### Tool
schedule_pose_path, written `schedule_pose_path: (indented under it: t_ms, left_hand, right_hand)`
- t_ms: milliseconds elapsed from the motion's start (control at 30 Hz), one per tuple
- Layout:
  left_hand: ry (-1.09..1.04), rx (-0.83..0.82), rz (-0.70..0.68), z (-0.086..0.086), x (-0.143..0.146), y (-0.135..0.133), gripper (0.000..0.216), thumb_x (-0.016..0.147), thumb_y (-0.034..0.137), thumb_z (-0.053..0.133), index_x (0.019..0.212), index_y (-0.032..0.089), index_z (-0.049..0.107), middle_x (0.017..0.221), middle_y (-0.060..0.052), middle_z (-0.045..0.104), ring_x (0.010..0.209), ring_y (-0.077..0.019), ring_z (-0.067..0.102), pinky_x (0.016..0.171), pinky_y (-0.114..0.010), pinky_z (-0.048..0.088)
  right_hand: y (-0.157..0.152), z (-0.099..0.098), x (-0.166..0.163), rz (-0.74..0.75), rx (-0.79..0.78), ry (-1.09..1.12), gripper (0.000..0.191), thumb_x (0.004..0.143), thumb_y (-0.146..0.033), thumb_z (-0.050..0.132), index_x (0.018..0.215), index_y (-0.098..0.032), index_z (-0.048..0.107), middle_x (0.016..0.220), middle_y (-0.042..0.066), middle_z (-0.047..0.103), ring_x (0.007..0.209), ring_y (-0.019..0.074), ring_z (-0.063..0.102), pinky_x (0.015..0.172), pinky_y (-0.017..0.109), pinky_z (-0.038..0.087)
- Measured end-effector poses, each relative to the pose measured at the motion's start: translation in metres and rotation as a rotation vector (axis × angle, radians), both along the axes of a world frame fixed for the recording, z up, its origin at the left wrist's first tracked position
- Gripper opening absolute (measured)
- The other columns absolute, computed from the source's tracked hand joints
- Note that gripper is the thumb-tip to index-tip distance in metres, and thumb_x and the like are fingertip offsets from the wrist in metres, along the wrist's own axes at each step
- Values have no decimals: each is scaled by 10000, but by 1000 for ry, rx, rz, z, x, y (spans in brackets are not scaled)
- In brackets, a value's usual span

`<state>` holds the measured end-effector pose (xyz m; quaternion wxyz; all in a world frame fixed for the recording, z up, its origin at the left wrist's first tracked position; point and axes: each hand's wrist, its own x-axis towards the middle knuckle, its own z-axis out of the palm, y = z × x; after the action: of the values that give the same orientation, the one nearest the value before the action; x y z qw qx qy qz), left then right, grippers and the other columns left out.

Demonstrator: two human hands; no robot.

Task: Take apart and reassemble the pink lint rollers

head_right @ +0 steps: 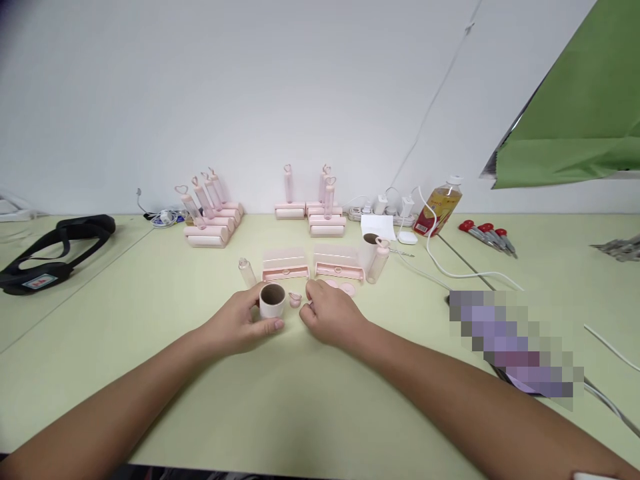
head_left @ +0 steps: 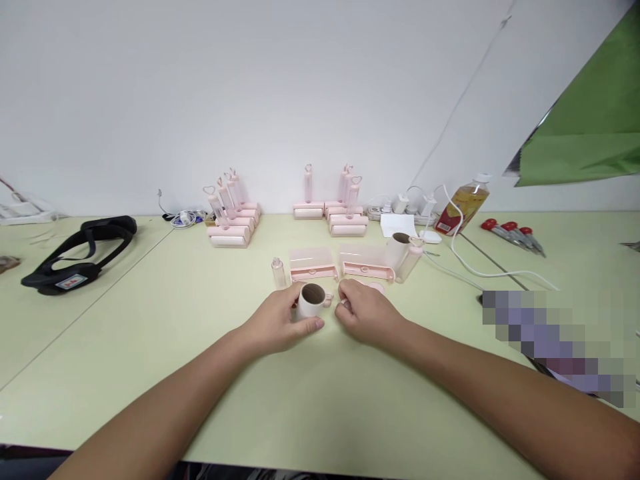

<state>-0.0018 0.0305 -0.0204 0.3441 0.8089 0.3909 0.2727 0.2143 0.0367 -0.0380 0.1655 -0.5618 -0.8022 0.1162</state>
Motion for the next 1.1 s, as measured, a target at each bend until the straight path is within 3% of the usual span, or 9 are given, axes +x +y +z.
schedule_pose_path:
  t_ms: [367,633,767,900,1000,1100]
  left_hand:
    - [106,-55,19,7,0,-1,385,814,429,608,1148,240,572,1046,-28,654,887,-215,614,740,-298,462]
    - [135,-30,32,5,1,0,377,801,352,594,1158,231,592,1060,-48,656,915,-228,599,789,-334,467]
    - [128,-27,32,3,0,1,380,801,331,597,1168,234,587,1058,-38,652,914,-219,599,771,-318,465]
    - [154,-2,21,0,0,2,346,796,302,592,1135,233,599,1023,-28,646,882,-206,597,749,-304,458]
    - [161,-6,4,-1,0,2,329,792,319,602,1107,228,605,998,-26,646,856,-200,598,729,-294,454]
    - [150,-14,-24,-1,0,2,331,784,337,615,1093,219,606,989,-30,648,856,-205,601,716,-290,451]
  right_hand:
    - [0,-4,0,73,-9,-64,143,792,-255,496,685,-196,421,802,16,505,641,132,412,555,270,220]
    - [5,-7,4,78,3,3,132,751,-255,548,723,-204,429,783,3,494,666,140,441,577,262,271]
    - [10,-7,5,14,16,221,196,741,-284,591,699,-211,413,723,-12,487,659,145,442,580,264,298]
    - [14,-12,4,-120,-104,689,304,773,-424,617,683,-228,403,599,-51,417,538,127,397,512,257,303]
    - [11,-15,0,-4,-217,987,375,771,-504,638,696,-233,391,664,-40,465,496,106,385,473,253,322]
    - [2,-15,-4,185,-135,1051,385,754,-487,695,693,-220,423,829,11,523,654,132,483,589,277,415]
